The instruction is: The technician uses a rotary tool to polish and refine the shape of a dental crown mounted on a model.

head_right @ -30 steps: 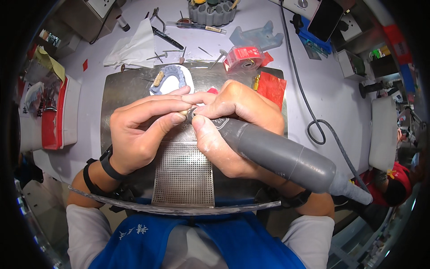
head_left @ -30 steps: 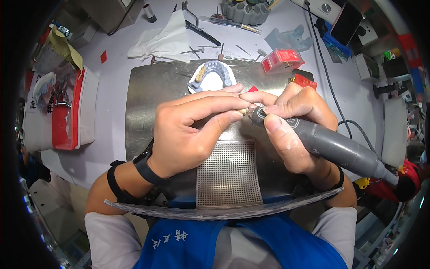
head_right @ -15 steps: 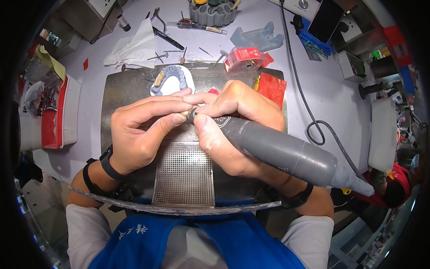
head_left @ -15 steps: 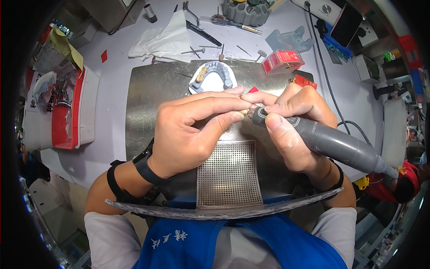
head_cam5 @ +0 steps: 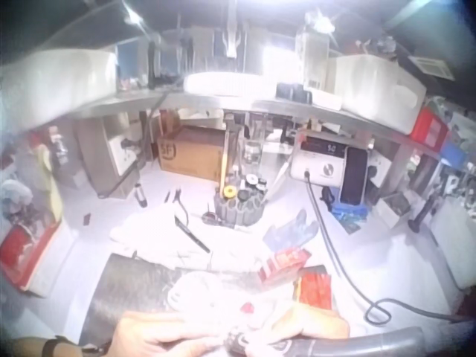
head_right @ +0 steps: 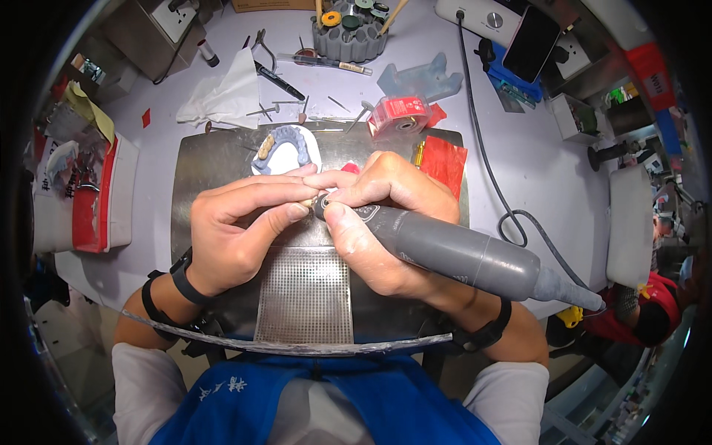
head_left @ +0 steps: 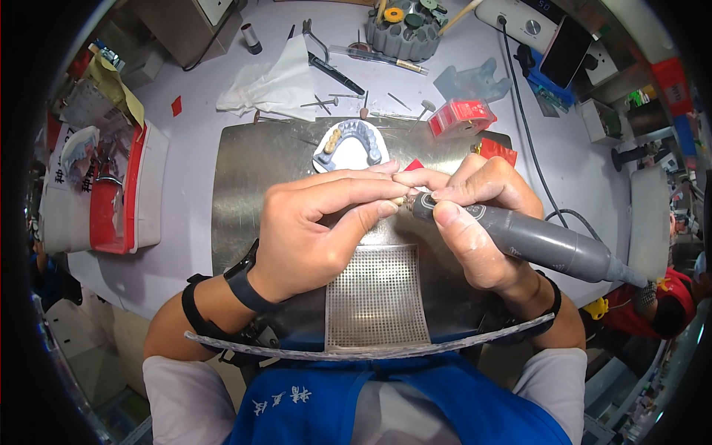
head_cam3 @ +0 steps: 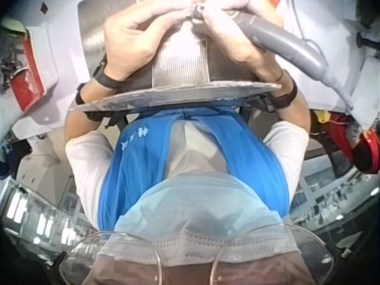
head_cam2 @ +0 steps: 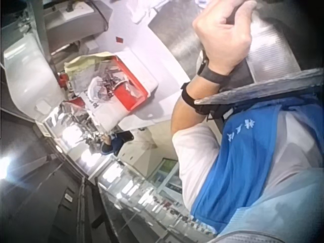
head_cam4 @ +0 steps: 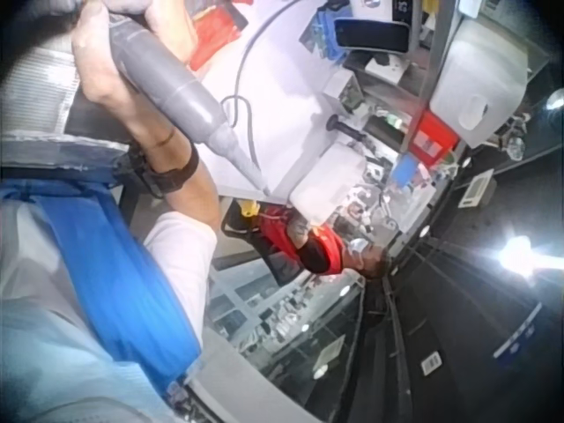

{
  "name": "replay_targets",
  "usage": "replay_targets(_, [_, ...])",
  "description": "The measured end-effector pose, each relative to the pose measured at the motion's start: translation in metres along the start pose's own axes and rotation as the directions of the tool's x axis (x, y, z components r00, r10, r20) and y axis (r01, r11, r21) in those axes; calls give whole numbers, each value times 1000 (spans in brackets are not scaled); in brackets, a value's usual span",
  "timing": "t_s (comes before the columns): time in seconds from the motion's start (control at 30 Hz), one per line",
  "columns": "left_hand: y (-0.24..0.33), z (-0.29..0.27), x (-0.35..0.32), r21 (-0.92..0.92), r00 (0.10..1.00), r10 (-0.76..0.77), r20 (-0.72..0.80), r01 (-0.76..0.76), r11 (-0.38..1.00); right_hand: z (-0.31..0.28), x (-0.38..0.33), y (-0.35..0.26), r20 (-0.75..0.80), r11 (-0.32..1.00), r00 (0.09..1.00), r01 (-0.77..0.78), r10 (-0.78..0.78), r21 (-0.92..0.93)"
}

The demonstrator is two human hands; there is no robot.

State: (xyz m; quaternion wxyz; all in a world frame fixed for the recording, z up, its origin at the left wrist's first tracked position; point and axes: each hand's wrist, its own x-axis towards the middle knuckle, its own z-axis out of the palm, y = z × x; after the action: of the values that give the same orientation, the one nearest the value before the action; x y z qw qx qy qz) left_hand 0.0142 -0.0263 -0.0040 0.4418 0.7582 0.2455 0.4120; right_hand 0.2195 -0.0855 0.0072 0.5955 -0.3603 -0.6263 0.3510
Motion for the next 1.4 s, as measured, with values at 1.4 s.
replay_targets(1.4, [2,1,1,-61,1000,-22,-7,21,998,-6,3,-1,70,999,997,9,-11,30])
